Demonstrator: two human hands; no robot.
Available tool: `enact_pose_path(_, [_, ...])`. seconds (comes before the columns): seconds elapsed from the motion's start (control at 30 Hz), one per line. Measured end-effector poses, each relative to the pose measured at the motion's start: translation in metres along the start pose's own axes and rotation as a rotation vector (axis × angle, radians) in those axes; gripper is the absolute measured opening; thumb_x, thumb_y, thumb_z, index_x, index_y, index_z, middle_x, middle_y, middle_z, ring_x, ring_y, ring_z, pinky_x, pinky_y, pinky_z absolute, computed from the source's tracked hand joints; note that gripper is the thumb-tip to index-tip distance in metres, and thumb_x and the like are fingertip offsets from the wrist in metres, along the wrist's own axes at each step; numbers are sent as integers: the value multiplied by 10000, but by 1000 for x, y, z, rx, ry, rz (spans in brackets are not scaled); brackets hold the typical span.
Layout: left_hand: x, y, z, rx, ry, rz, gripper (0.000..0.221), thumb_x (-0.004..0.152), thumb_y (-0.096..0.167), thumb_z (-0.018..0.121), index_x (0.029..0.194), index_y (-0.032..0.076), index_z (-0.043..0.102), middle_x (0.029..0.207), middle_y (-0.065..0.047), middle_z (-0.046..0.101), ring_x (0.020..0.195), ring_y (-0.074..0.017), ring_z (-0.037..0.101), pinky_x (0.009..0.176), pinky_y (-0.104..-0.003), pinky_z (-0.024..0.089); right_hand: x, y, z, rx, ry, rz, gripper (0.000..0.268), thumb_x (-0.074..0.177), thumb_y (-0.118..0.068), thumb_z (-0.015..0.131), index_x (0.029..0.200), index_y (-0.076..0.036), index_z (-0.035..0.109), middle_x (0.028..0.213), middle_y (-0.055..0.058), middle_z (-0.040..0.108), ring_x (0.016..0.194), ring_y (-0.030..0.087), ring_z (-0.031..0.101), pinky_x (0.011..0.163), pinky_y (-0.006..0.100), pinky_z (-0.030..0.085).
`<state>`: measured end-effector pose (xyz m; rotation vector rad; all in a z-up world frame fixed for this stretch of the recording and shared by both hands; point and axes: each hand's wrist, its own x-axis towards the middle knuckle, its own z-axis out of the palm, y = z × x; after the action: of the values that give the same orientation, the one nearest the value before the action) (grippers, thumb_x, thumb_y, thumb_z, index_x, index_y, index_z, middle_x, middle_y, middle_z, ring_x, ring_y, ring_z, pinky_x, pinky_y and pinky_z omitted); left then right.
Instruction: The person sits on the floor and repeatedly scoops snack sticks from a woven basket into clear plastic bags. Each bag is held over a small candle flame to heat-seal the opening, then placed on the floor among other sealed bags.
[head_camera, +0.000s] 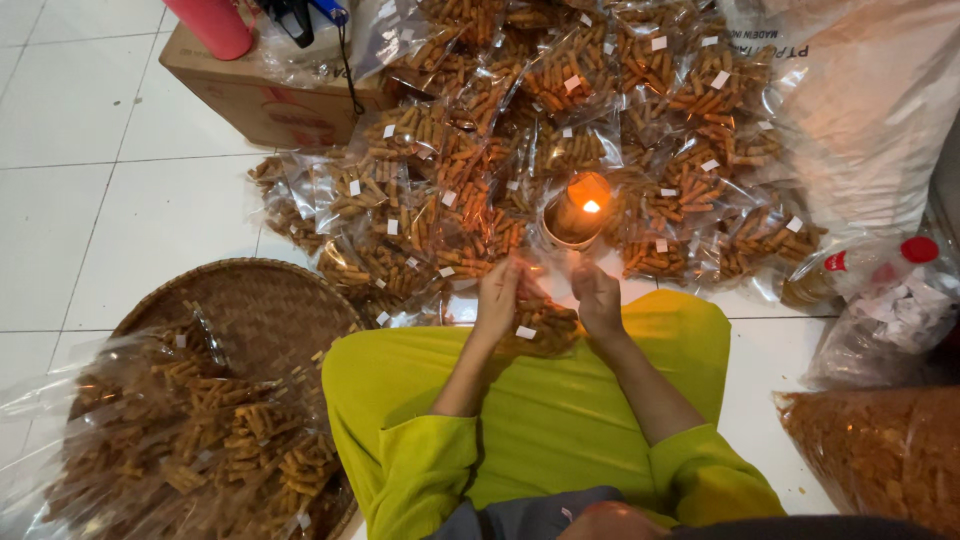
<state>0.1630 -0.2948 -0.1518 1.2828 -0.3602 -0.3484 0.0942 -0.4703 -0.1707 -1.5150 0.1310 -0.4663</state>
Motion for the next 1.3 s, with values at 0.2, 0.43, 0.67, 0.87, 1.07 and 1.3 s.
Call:
enact_pose_path(0.2, [3,26,-27,299,-142,-140,463,1101,391,378,1077,30,667,849,-134,688,788,-229,665,708,-361,555,12,-8,-4,181,46,224,351,1084,-267,552,774,-112,498,683,-60,385,607,72,317,568,268,299])
enact_pose_path(0.43, [6,36,-34,40,-225,-330,455,1090,438,343,1088,32,548,940,-194,760,867,-260,765,711,-370,621,22,-23,-9,456,-103,515,368,1065,-278,568,730,-145,494,622,-88,333,537,61,285,506,265,234])
enact_pose_path(0.67, [12,16,-42,9,-217,-523,434,1100,408,379,959,18,510,846,-231,742,736,-301,759,599,-398,613,21,-25,-18,60,-85,602,322,1014,-293,630,780,-80,571,636,-56,370,552,96,306,512,281,251])
enact_pose_path(0.87, [7,-1,-38,-15,-168,-507,247,1079,269,414,1064,48,523,835,-47,640,724,-271,754,525,-368,562,7,-65,6,-907,-80,-469,358,910,-340,645,1118,-67,747,949,95,693,902,291,646,924,471,380])
enact_pose_path(1.07, [5,6,-41,538,-290,-201,171,1046,143,533,1075,35,662,773,-95,672,687,-162,671,633,-321,554,8,-87,21,-980,-188,-292,401,963,-382,642,721,-72,718,704,75,671,812,261,654,999,476,387])
enact_pose_path(1.3, [5,28,-41,704,-354,-178,247,1007,219,512,1068,66,695,795,-90,672,740,-182,652,692,-347,526,10,-77,17,-1023,-211,-267,450,996,-395,604,683,-83,688,611,102,622,680,301,627,855,445,441])
